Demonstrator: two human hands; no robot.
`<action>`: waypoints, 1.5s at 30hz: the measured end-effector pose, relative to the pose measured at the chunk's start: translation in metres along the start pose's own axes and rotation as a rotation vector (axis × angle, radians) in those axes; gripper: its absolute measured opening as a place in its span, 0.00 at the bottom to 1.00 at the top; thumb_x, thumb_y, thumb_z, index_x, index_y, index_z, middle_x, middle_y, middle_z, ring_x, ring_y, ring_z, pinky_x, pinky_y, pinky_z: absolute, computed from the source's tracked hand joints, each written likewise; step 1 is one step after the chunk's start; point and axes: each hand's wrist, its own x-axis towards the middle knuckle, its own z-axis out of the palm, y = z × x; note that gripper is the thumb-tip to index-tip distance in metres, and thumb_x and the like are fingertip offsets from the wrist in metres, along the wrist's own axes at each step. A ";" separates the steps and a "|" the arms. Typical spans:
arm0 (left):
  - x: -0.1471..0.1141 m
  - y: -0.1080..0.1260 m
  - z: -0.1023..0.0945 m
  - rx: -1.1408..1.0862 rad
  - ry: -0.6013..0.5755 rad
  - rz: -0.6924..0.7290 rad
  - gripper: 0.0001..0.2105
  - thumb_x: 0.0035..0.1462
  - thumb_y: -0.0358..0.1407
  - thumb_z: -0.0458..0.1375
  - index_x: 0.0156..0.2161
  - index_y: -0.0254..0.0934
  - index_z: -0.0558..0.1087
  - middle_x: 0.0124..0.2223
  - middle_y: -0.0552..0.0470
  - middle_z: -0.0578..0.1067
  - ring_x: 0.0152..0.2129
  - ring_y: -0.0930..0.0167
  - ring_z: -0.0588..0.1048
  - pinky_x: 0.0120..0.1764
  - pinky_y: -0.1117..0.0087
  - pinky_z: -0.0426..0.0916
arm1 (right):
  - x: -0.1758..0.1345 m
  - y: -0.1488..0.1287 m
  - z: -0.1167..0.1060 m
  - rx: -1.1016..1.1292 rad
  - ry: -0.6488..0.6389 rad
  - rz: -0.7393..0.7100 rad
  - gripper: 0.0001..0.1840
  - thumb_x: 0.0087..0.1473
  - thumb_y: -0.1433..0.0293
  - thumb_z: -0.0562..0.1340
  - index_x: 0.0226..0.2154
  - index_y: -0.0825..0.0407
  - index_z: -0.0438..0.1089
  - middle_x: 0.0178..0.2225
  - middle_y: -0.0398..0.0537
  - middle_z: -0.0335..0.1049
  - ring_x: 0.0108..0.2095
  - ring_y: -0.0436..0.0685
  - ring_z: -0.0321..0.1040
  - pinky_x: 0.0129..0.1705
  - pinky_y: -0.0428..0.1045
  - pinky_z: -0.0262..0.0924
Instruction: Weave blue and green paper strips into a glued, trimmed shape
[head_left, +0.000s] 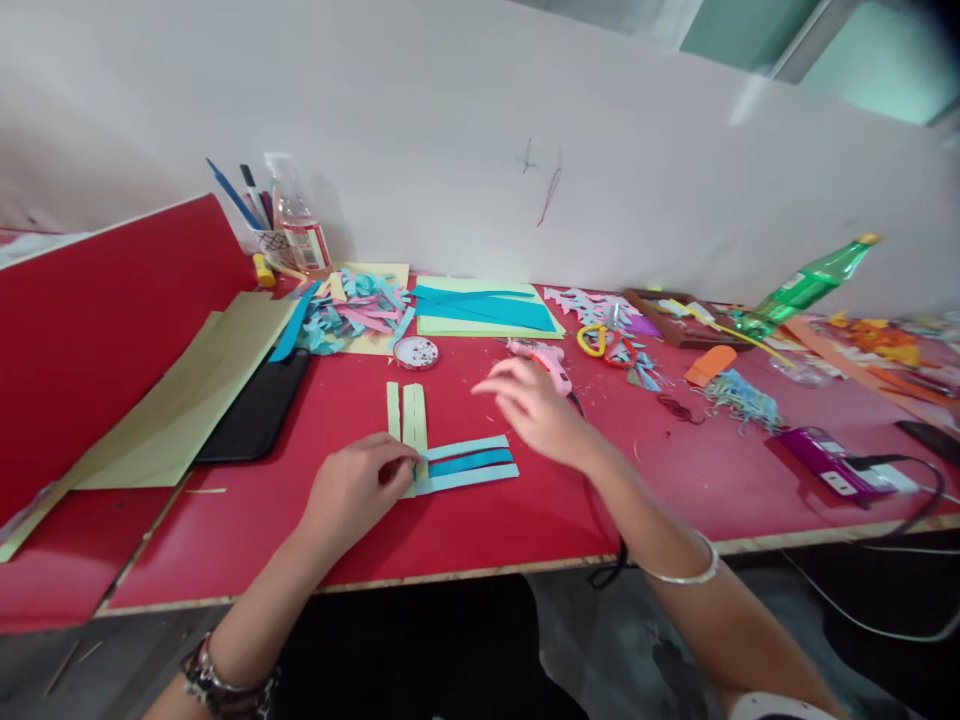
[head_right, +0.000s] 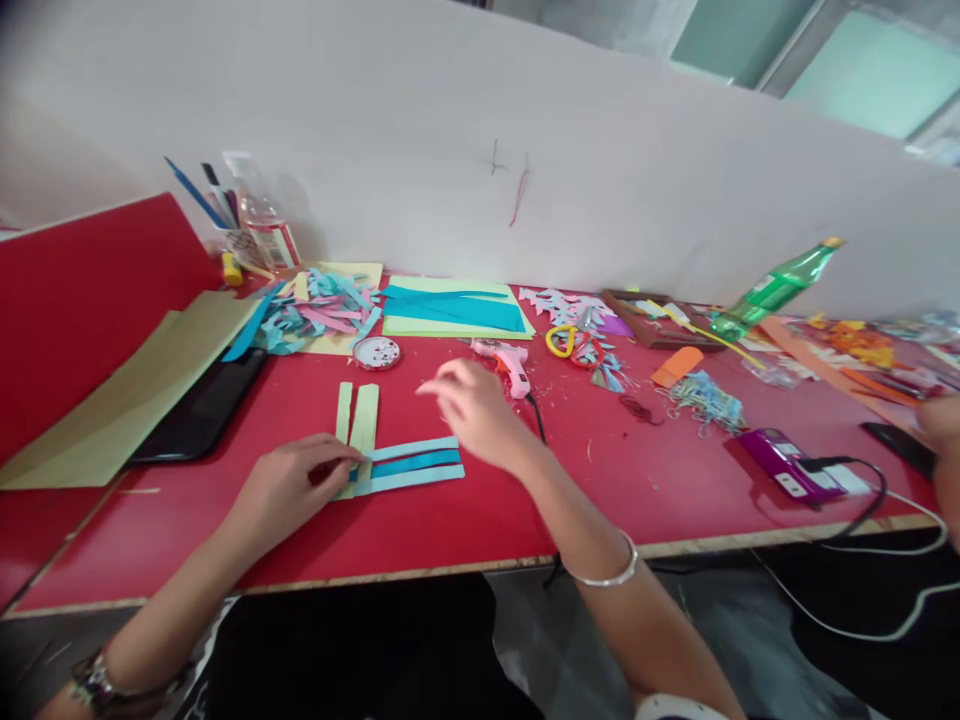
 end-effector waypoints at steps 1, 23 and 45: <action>0.000 0.000 0.000 0.001 0.003 -0.001 0.13 0.52 0.37 0.47 0.34 0.41 0.74 0.38 0.53 0.75 0.31 0.71 0.73 0.31 0.76 0.62 | -0.003 -0.014 0.005 -0.002 -0.063 -0.064 0.18 0.55 0.75 0.49 0.43 0.45 0.68 0.44 0.49 0.62 0.46 0.54 0.58 0.48 0.53 0.51; 0.001 -0.002 0.002 0.015 0.019 -0.012 0.14 0.53 0.39 0.46 0.34 0.41 0.74 0.37 0.53 0.75 0.30 0.71 0.73 0.27 0.76 0.61 | -0.030 -0.021 0.015 -0.202 -0.301 -0.010 0.30 0.47 0.86 0.48 0.43 0.40 0.69 0.54 0.49 0.53 0.54 0.59 0.50 0.53 0.64 0.37; 0.001 -0.004 0.003 0.016 0.026 -0.020 0.14 0.53 0.40 0.46 0.34 0.40 0.73 0.37 0.53 0.76 0.30 0.70 0.73 0.28 0.76 0.62 | -0.047 0.000 -0.003 -0.341 -0.170 0.119 0.25 0.49 0.84 0.48 0.35 0.45 0.73 0.50 0.49 0.61 0.50 0.59 0.57 0.52 0.62 0.38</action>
